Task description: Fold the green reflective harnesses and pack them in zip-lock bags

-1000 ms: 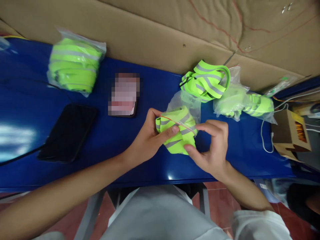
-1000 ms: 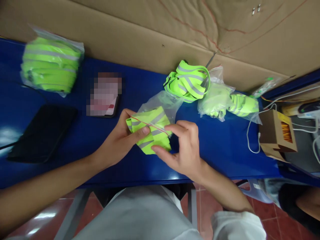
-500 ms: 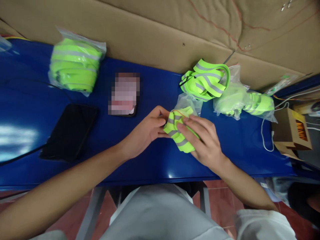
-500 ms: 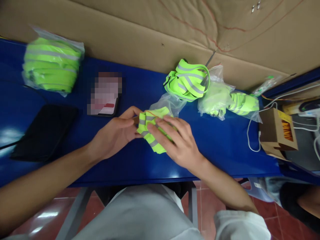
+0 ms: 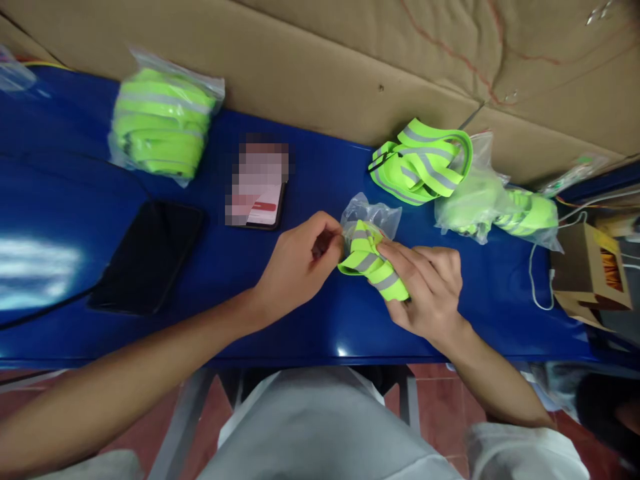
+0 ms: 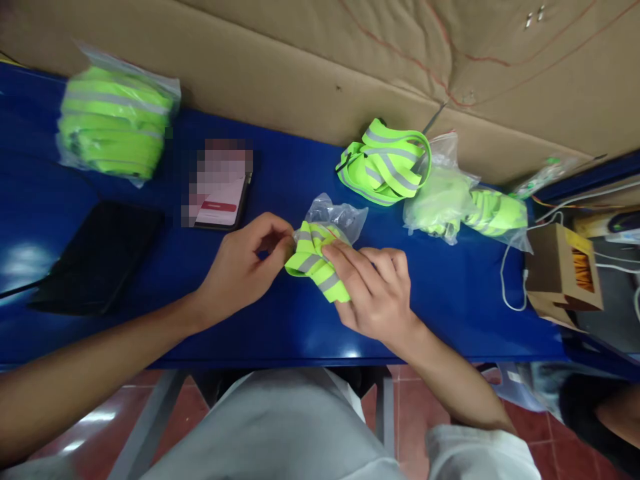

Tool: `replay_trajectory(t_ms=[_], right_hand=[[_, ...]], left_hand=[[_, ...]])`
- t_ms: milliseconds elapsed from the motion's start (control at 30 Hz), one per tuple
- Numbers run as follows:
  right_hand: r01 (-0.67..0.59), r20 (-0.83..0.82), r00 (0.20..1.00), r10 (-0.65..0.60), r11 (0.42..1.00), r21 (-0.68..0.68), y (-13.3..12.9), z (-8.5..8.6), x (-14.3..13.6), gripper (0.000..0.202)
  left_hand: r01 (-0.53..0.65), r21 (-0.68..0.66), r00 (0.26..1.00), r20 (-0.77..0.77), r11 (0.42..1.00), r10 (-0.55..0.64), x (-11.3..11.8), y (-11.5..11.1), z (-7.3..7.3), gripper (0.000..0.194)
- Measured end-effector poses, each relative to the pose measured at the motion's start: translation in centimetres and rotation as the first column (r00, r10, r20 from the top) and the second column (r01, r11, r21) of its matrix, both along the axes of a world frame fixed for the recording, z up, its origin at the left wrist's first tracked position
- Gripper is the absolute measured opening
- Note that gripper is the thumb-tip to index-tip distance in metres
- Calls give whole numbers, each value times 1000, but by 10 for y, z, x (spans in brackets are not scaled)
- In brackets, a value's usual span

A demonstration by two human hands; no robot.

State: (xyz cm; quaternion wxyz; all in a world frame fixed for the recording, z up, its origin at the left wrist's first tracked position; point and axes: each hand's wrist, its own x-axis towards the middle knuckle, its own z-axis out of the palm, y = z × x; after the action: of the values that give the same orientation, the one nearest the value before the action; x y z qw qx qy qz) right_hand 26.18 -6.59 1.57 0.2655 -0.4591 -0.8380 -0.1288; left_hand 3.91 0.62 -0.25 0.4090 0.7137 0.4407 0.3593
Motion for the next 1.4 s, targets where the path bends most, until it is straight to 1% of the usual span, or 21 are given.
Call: replay_trajectory(t_ms=[100,167,300,333,400,500,600,633,667,700,733,767,833,900,967,1033,1133,1233,1300,1400], right_hand=[[44,-13,999,-45,997,-68,0,3,-2,44],[75,-13,997,-77,993,-93,2,3,-6,46],[124,76,990,-117,988,-96,4,-3,-13,60],[128,79,990,-121,987,-95,4,-5,-13,60],[111,-6,994,-113,987,-114,5,-7,-12,50],[40,-227,971,-80,984,-176,7,-7,-8,29],[-25,-344,938,-51,977,-211,9,-4,-4,26],[-40,-360,932,-42,975,-218,10,-3,-3,26],[-55,-370,929,-32,973,-222,11,-3,-2,26],[-69,-373,928,-20,972,-225,11,-3,-1,26],[-85,-374,927,-7,970,-230,11,-3,-1,27],[-103,-375,927,8,967,-232,11,-3,0,29],[-143,-377,925,51,965,-220,11,-4,2,37],[-164,-364,927,87,969,-187,9,-5,3,43],[-165,-323,939,120,979,-116,7,-7,3,40],[-163,-260,955,145,985,-51,6,-7,3,31],[-173,-189,968,168,985,-12,4,-8,2,21],[-199,-152,969,195,980,-13,5,-10,1,22],[-236,-201,953,225,971,-31,5,-11,1,25],[-273,-415,883,219,959,-75,6,-11,0,31]], left_hand=[[1,7,1000,16,1000,-1,1,0,1,5],[46,53,999,16,998,-47,2,-1,2,5],[131,127,991,8,983,-133,2,-3,4,7],[147,133,989,3,980,-149,3,-4,4,6],[170,143,985,-9,975,-171,3,-5,4,6],[172,180,985,-59,968,-164,2,-6,3,8],[150,326,984,-142,933,-108,-1,-3,3,3],[155,379,982,-159,912,-100,-2,-1,2,13],[176,417,978,-177,892,-111,-4,1,1,29],[218,434,970,-198,874,-144,-5,4,0,46],[275,434,955,-222,858,-194,-7,8,-1,58],[340,420,935,-249,842,-253,-8,11,-3,61],[439,392,893,-287,808,-346,-11,15,-5,49],[461,388,884,-276,798,-377,-12,16,-6,39],[440,391,896,-245,808,-370,-11,14,-6,36],[420,416,907,-226,806,-356,-10,10,-5,34],[414,497,910,-243,762,-336,-8,4,-3,32],[433,539,901,-284,722,-329,-7,0,2,35],[469,528,882,-316,709,-348,-8,0,6,38],[530,495,846,-363,688,-390,-10,1,9,46]])
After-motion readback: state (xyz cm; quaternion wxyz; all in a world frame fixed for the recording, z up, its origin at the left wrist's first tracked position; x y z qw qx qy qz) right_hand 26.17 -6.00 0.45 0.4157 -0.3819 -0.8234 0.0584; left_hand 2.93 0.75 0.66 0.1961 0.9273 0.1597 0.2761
